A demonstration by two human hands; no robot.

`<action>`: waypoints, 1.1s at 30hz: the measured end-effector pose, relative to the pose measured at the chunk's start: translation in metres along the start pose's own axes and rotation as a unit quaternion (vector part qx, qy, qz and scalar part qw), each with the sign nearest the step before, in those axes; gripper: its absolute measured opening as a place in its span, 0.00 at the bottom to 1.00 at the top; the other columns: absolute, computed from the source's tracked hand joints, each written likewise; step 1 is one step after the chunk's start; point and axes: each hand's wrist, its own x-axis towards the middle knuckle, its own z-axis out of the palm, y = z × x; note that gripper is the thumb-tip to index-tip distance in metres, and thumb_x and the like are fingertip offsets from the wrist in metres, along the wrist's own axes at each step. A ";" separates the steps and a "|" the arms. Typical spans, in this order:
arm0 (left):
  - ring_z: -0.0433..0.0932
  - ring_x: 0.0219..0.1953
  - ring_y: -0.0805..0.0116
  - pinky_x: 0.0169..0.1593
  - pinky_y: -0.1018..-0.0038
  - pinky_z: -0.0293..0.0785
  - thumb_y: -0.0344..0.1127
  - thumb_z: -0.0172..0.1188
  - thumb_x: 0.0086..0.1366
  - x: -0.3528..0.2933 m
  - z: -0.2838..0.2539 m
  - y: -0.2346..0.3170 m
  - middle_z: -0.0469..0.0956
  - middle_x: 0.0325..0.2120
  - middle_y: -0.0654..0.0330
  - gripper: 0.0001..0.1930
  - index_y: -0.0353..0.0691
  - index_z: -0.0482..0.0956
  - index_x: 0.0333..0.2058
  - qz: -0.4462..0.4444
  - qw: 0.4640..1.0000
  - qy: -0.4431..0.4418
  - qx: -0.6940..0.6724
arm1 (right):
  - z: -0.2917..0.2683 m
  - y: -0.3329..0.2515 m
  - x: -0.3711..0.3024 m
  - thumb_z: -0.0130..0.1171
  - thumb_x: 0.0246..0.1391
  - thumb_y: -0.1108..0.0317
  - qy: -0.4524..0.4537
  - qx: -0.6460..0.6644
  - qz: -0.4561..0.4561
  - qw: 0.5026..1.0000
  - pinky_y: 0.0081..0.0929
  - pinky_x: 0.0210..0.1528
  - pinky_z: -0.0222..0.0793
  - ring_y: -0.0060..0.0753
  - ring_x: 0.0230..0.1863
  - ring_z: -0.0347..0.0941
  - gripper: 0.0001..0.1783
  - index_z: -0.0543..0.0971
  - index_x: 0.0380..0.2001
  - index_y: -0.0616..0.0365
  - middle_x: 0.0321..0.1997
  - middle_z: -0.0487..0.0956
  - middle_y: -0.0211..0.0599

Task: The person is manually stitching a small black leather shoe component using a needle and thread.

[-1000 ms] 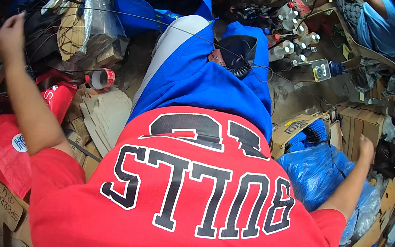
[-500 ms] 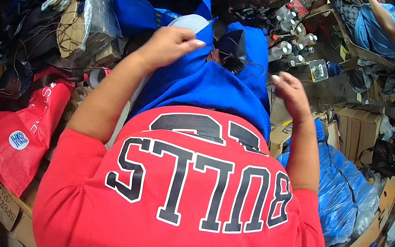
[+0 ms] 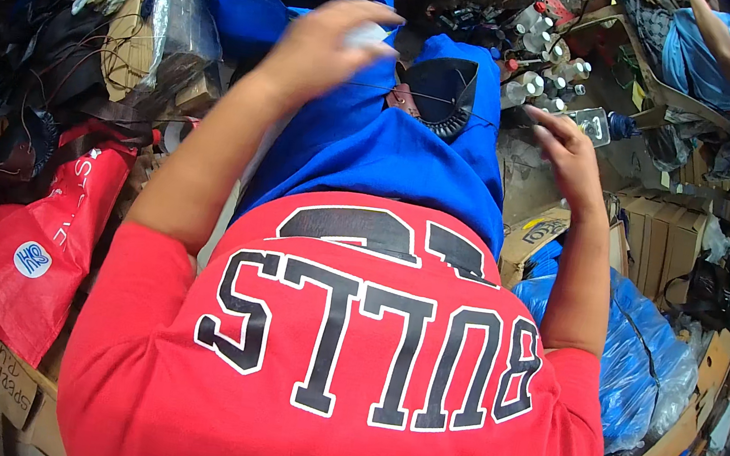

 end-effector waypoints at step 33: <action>0.74 0.36 0.76 0.45 0.78 0.67 0.36 0.61 0.57 0.053 0.078 0.015 0.79 0.32 0.64 0.15 0.37 0.79 0.43 -0.151 0.864 -0.381 -0.293 | 0.058 -0.014 0.003 0.62 0.43 0.78 0.031 -0.051 -0.231 0.971 0.23 0.31 0.69 0.29 0.29 0.74 0.07 0.80 0.29 0.56 0.28 0.75 0.34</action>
